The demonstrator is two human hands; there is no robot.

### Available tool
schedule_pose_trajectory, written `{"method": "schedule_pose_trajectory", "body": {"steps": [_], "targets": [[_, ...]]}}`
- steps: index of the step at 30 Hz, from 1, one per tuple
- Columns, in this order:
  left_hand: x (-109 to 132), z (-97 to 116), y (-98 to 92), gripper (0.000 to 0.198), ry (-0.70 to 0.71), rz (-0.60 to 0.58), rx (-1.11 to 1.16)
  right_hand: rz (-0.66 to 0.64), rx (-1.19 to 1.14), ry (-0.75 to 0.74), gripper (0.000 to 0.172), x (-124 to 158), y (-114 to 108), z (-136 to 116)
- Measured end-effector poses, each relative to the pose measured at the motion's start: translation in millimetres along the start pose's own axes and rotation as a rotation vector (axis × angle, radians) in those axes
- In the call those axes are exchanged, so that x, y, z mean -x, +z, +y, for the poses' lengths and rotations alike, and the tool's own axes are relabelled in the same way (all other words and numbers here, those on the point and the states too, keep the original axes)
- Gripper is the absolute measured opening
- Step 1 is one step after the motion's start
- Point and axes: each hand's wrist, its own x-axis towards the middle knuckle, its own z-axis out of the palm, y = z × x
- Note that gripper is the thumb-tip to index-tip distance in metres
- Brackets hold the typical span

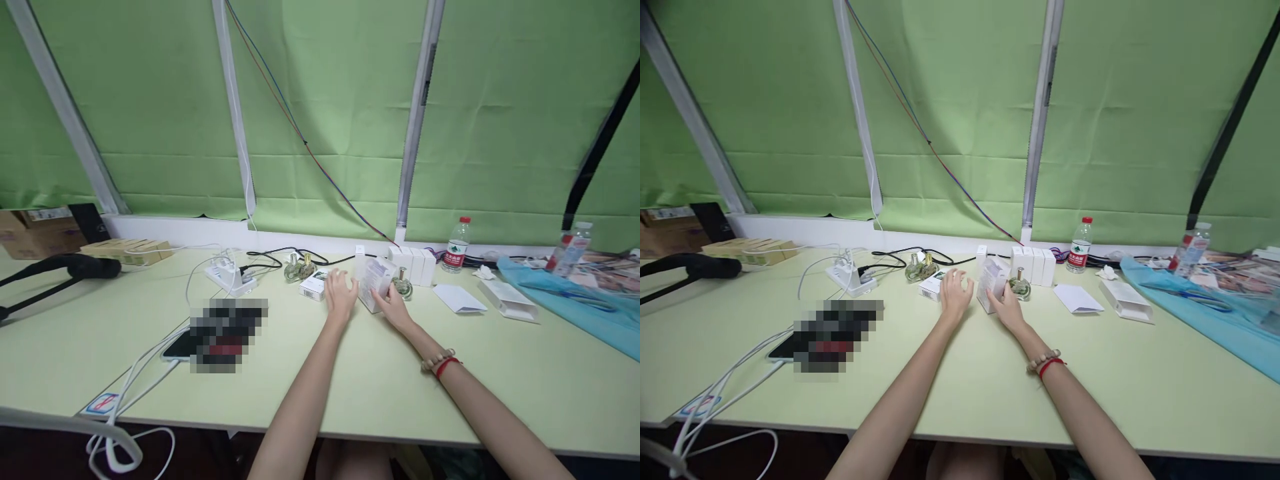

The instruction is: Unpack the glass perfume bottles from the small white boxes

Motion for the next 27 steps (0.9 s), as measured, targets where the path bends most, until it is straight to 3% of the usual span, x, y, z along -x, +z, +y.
{"method": "schedule_pose_trajectory", "body": {"steps": [2, 4, 7, 10, 15, 19, 23, 27], "targets": [[-5, -14, 0.6, 0.045, -0.147, 0.071, -0.143, -0.052, 0.120, -0.033, 0.045, 3, -1, -4], [-9, -27, 0.8, 0.046, -0.249, 0.036, -0.220, -0.085, 0.207, -0.061, 0.046, 5, -1, -9], [-11, -34, 1.7, 0.046, -0.252, -0.056, -0.287, -0.104, 0.223, -0.091, 0.049, 6, 0, -11], [-11, -25, 1.8, 0.046, -0.242, -0.103, -0.320, -0.109, 0.210, -0.085, 0.048, 6, 0, -10], [-15, -16, -4.5, 0.039, -0.213, 0.011, -0.239, -0.121, 0.226, -0.093, 0.047, 7, -2, -9], [-25, -40, -10.2, 0.038, -0.347, 0.120, -0.138, -0.121, 0.262, -0.100, 0.045, 8, -4, -10], [-34, -66, -10.2, 0.035, -0.425, 0.060, -0.034, -0.135, 0.261, -0.089, 0.046, 8, -4, -10], [-39, -72, -7.4, 0.035, -0.431, -0.026, 0.018, -0.142, 0.274, -0.080, 0.048, 7, -5, -11]]}}
